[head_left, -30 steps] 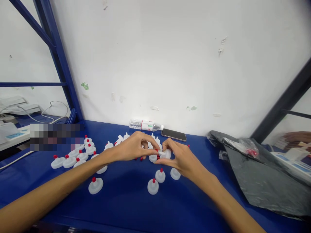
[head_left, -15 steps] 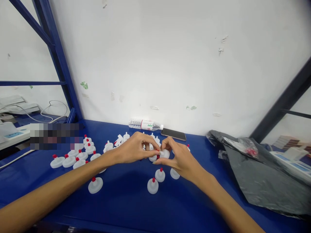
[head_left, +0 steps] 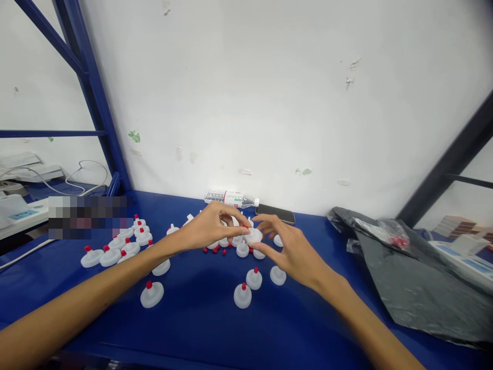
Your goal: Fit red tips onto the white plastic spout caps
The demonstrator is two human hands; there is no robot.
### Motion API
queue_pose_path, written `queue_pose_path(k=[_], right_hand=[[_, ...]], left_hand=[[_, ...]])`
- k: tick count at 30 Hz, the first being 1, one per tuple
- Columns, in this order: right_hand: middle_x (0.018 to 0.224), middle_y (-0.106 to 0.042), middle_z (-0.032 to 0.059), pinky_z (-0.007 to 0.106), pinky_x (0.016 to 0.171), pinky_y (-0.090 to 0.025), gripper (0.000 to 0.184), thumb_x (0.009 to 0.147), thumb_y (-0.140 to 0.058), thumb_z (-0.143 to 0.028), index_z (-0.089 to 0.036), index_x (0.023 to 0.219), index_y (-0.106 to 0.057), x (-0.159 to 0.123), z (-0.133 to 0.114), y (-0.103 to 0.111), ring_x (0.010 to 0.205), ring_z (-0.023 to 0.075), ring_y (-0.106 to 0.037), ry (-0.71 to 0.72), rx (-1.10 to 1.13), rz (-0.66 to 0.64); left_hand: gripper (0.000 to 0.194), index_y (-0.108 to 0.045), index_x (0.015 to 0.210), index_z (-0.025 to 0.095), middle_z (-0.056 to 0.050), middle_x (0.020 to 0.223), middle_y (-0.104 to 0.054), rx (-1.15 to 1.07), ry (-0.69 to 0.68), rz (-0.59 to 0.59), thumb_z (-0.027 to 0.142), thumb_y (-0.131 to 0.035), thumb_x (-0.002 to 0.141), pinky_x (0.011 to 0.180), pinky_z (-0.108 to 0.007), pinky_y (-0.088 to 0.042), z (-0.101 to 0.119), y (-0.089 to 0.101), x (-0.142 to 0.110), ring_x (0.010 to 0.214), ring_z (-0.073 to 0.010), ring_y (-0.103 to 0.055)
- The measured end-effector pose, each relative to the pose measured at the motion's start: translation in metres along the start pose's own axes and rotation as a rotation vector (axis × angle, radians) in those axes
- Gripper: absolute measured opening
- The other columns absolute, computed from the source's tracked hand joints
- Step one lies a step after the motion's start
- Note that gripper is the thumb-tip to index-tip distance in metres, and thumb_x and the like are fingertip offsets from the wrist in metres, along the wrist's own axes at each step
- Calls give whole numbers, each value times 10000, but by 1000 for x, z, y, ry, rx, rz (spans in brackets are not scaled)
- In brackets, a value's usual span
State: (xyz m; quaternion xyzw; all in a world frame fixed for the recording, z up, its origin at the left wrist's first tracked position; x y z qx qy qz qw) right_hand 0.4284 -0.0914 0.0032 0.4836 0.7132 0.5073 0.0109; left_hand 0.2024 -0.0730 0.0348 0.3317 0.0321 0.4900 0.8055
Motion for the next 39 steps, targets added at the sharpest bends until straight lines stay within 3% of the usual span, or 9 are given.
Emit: queue_pose_path(k=[5, 10, 13, 17, 20, 27, 33, 35, 39], right_hand=[[1122, -681, 28, 373, 821, -537, 417, 1031, -538, -349, -364, 1441, -463, -2, -7, 0, 939, 210, -659, 105, -189, -82], [1128, -685, 31, 368, 837, -526, 411, 1016, -572, -356, -364, 1420, -497, 0, -7, 3, 960, 215, -657, 104, -193, -65], [1118, -707, 14, 360, 839, -525, 363, 1002, -597, -361, -362, 1359, -534, 2, -2, 10, 962, 209, -672, 50, -156, 7], [1098, -719, 6, 350, 804, -523, 325, 972, -634, -376, -348, 1288, -567, 2, 13, 21, 982, 214, -679, -93, -203, 65], [1063, -726, 23, 376, 814, -514, 360, 942, -664, -364, -328, 1289, -574, 1, 29, 23, 983, 236, -677, -177, -309, -17], [986, -723, 40, 349, 774, -499, 306, 818, -768, -244, -275, 1107, -669, -1, 48, 16, 930, 240, -675, -166, -348, -166], [856, -706, 20, 323, 674, -484, 108, 838, -756, -295, -258, 902, -678, -1, 46, 20, 822, 230, -677, -176, -349, -194], [878, -712, 31, 340, 686, -491, 132, 850, -753, -346, -271, 949, -707, -2, 42, 21, 839, 240, -674, -177, -353, -193], [1046, -733, 56, 430, 856, -495, 295, 930, -670, -452, -289, 1175, -692, -1, 31, 16, 1007, 271, -640, -98, -332, -136]], left_hand=[[262, -780, 978, 183, -29, 746, -745, -64, 22, -49, 386, -791, 813, 532, -211, -468, -1, -2, 1, 602, -129, -654], [315, -762, 1058, 198, -21, 739, -734, -70, 35, -87, 413, -773, 828, 558, -220, -484, 0, -4, 1, 595, -125, -641], [388, -719, 1172, 209, -13, 756, -710, -52, 53, -14, 448, -722, 866, 546, -234, -483, -1, 0, 2, 558, -117, -611], [347, -720, 1124, 194, -34, 832, -705, 10, 84, 98, 463, -626, 926, 510, -236, -448, -4, 10, 3, 506, -90, -535], [318, -717, 1086, 191, -38, 833, -700, 24, 101, 113, 444, -586, 945, 507, -232, -435, -6, 13, 4, 517, -92, -520], [317, -703, 1060, 170, -58, 837, -706, 73, 99, 81, 425, -557, 938, 505, -225, -423, -4, 10, 4, 514, -91, -513], [313, -714, 1050, 157, -78, 882, -728, 105, 82, 68, 398, -563, 921, 508, -222, -447, 1, 9, 3, 516, -85, -520], [318, -718, 1057, 157, -80, 881, -735, 114, 83, 67, 397, -559, 921, 512, -226, -457, -1, 9, 4, 535, -98, -544], [319, -727, 1079, 171, -71, 877, -754, 174, 81, 49, 386, -543, 931, 540, -247, -466, -6, 7, 5, 556, -120, -585]])
Point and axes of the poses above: each hand's wrist, its own x-axis towards the middle knuckle, its own y-axis out of the back of the hand, z = x × y, the point moved 1 cm from there along x, towards the middle knuckle
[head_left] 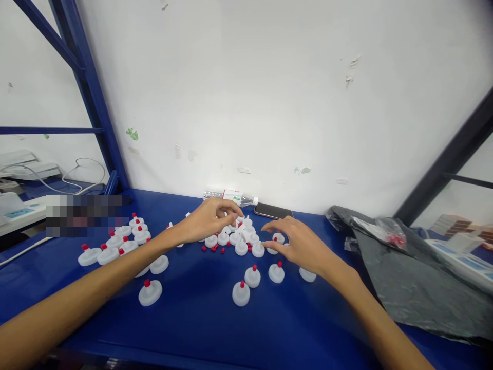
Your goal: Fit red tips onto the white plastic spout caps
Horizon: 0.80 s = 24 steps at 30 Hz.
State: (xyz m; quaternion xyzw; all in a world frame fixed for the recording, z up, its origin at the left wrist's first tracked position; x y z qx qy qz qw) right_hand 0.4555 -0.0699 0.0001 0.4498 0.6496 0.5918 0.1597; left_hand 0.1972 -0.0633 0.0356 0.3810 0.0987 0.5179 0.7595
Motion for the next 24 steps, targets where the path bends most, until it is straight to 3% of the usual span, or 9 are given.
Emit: queue_pose_path(k=[4, 7, 11, 16, 21, 24], right_hand=[[1029, -744, 63, 446, 887, -474, 204, 963, -648, -387, -264, 1102, -733, 3, -8, -10, 1011, 273, -618, 91, 52, 23], [905, -743, 38, 424, 843, -478, 154, 964, -649, -372, -263, 923, -749, 5, -9, -10, 922, 254, -634, 86, 83, 8], [1018, -742, 37, 360, 790, -519, 204, 1025, -525, -402, -250, 967, -649, 2, -13, 5, 934, 213, -675, 20, 238, 72], [915, -703, 27, 324, 717, -536, 207, 1031, -477, -438, -250, 953, -511, 0, -24, 16, 847, 192, -676, -114, 584, 115], [1025, -708, 38, 340, 810, -517, 222, 1028, -477, -461, -253, 969, -525, 1, -27, 15, 984, 201, -659, -110, 641, 99], [955, -720, 26, 306, 696, -477, 262, 1018, -480, -503, -253, 1002, -556, 1, -27, 15, 826, 180, -636, -120, 600, 76]], left_hand=[[289, -750, 1037, 183, -54, 856, -754, 116, -59, -40, 362, -552, 928, 625, -260, -472, -2, -1, 0, 673, -151, -644], [251, -772, 953, 200, -24, 747, -740, 237, -53, -177, 365, -589, 908, 598, -256, -438, -3, 0, -3, 617, -145, -624], [194, -795, 912, 220, -12, 708, -738, 384, -23, -354, 359, -674, 852, 620, -269, -425, -8, 2, -6, 624, -159, -641], [189, -810, 940, 225, -23, 714, -737, 485, -52, -394, 271, -724, 779, 613, -278, -388, -15, 2, -7, 690, -193, -646], [109, -796, 790, 220, -17, 682, -723, 461, -102, -408, 196, -694, 764, 613, -273, -387, -23, -1, -5, 664, -180, -626], [124, -783, 802, 211, -24, 702, -727, 466, -112, -395, 193, -662, 783, 618, -276, -397, -23, -2, -5, 678, -183, -631]])
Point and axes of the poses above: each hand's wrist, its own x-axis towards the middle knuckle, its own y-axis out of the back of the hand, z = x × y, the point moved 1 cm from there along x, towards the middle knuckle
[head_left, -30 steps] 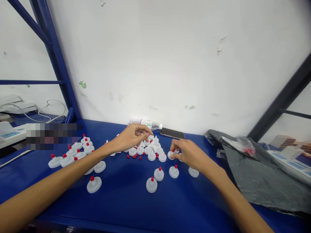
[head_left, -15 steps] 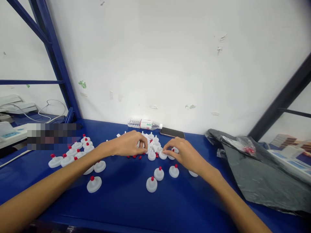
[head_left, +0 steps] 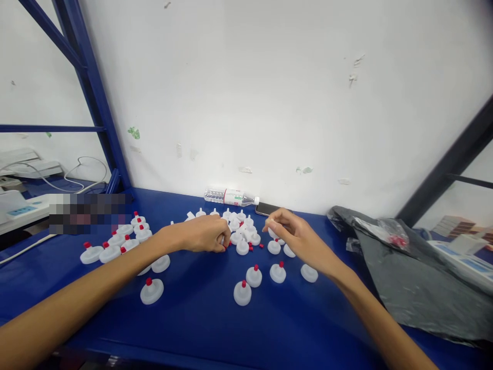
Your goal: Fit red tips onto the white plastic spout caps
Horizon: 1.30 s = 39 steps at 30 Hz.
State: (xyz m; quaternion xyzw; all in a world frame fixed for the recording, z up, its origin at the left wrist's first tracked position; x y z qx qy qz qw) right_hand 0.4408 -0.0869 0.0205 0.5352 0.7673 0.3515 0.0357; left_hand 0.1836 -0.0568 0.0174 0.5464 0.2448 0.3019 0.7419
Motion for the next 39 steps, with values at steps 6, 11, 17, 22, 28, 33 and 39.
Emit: queue_pose_path(k=[6, 11, 17, 22, 28, 33, 39], right_hand=[[744, -698, -47, 276, 588, -387, 324, 949, -609, -513, -274, 1158, -543, 0, 4, -6, 607, 145, -535, -3, -36, -75], [778, -704, -42, 267, 502, -345, 467, 859, -714, -556, -296, 1210, -547, 0, 9, -13, 569, 145, -542, 15, -40, -121], [813, -697, -46, 258, 494, -346, 531, 827, -747, -570, -321, 1247, -539, -1, 7, -20, 584, 147, -551, 30, -24, -147], [799, -667, -65, 251, 518, -337, 506, 825, -751, -572, -312, 1212, -554, -1, 8, -23, 567, 121, -493, 71, -37, -115], [814, -687, -57, 252, 531, -346, 514, 842, -737, -572, -304, 1216, -508, -2, 7, -25, 571, 128, -485, 105, -54, -105], [839, -718, -37, 265, 564, -380, 464, 865, -712, -579, -301, 1181, -515, -4, 7, -25, 575, 137, -524, 173, -135, -50], [954, -731, -21, 267, 648, -416, 361, 907, -675, -559, -298, 1129, -560, -3, 5, -26, 683, 149, -609, 203, -155, -9]], left_hand=[[123, -722, 879, 200, 0, 696, -699, -196, 43, 169, 275, -651, 814, 557, -247, -424, 17, 10, -1, 570, -141, -616], [155, -728, 898, 184, 33, 550, -639, -484, 25, 253, 317, -706, 821, 455, -209, -409, 28, 9, 1, 441, -103, -557], [230, -762, 914, 175, 1, 547, -670, -683, 5, 229, 376, -776, 804, 422, -183, -388, 35, 3, 1, 470, -111, -611], [183, -776, 874, 164, 9, 554, -676, -762, 2, 263, 310, -814, 771, 439, -178, -410, 40, 2, 2, 455, -89, -599], [154, -773, 872, 171, 20, 574, -673, -769, -19, 343, 292, -813, 785, 462, -180, -426, 39, -3, 3, 459, -78, -589], [170, -768, 854, 165, 9, 614, -674, -767, -25, 344, 296, -830, 764, 485, -195, -446, 40, -2, 3, 525, -108, -635], [216, -631, 867, 173, 43, 652, -671, -861, -22, 344, 245, -812, 773, 452, -167, -447, 45, 1, 1, 464, -74, -608]])
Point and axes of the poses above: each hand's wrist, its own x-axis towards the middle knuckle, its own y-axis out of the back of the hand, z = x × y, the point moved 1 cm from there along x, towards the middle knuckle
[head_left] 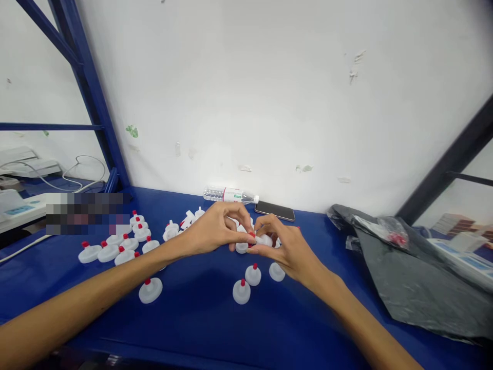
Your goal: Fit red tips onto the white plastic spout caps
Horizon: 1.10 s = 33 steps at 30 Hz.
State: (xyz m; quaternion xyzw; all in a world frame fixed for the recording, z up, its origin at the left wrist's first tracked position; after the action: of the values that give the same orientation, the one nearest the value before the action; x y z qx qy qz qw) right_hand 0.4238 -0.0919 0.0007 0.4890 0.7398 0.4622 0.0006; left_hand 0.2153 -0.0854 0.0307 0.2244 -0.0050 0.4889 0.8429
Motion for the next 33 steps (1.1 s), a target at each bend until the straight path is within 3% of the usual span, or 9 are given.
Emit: queue_pose_path(k=[5, 9, 17, 21, 23, 28, 33], right_hand=[[960, -730, -52, 255, 661, -408, 272, 928, -687, -476, -321, 1137, -606, 0, -6, 1, 733, 141, -609, 43, 41, -40], [924, -732, -50, 256, 646, -432, 224, 992, -609, -426, -337, 1195, -632, -1, -14, 5, 763, 149, -634, -13, 118, -92], [948, -763, -38, 274, 654, -483, 275, 984, -618, -425, -341, 1244, -654, 1, -13, 11, 756, 159, -674, -40, 157, -62], [983, -779, -45, 296, 659, -464, 242, 985, -606, -455, -346, 1196, -650, 2, -5, 16, 697, 156, -647, -99, 37, 19], [1006, -782, -42, 310, 701, -463, 235, 980, -609, -468, -349, 1178, -650, 2, -1, 17, 762, 173, -663, -111, -6, 25], [1011, -783, -18, 378, 864, -460, 268, 970, -606, -512, -351, 1180, -643, 1, 7, 16, 1031, 246, -660, -109, -96, -32], [1077, -761, -3, 361, 846, -488, 299, 960, -600, -542, -342, 1181, -631, 0, 14, 12, 1062, 254, -680, -141, -111, -183]], left_hand=[[414, -446, 898, 219, 21, 869, -713, -58, -26, 9, 259, -831, 751, 416, -166, -440, -1, -1, -1, 465, -67, -611], [428, -419, 878, 225, 21, 868, -695, -19, -20, 12, 290, -825, 760, 372, -157, -390, -2, 1, 0, 463, -71, -598], [392, -488, 953, 218, -11, 925, -726, 19, -30, -15, 341, -816, 777, 471, -214, -490, -1, 6, 1, 549, -114, -662], [332, -554, 1049, 209, -23, 967, -718, 92, -40, 49, 377, -752, 843, 556, -260, -537, -3, 13, 3, 548, -102, -651], [273, -576, 1059, 207, -25, 970, -709, 133, -39, 84, 384, -695, 888, 549, -261, -526, -5, 16, 5, 531, -94, -638], [186, -595, 1056, 198, -37, 955, -713, 183, -28, 112, 342, -609, 938, 515, -243, -483, -8, 19, 6, 533, -99, -634], [164, -588, 1061, 197, -47, 958, -722, 186, -23, 97, 319, -570, 953, 485, -223, -443, -7, 19, 7, 529, -95, -626]])
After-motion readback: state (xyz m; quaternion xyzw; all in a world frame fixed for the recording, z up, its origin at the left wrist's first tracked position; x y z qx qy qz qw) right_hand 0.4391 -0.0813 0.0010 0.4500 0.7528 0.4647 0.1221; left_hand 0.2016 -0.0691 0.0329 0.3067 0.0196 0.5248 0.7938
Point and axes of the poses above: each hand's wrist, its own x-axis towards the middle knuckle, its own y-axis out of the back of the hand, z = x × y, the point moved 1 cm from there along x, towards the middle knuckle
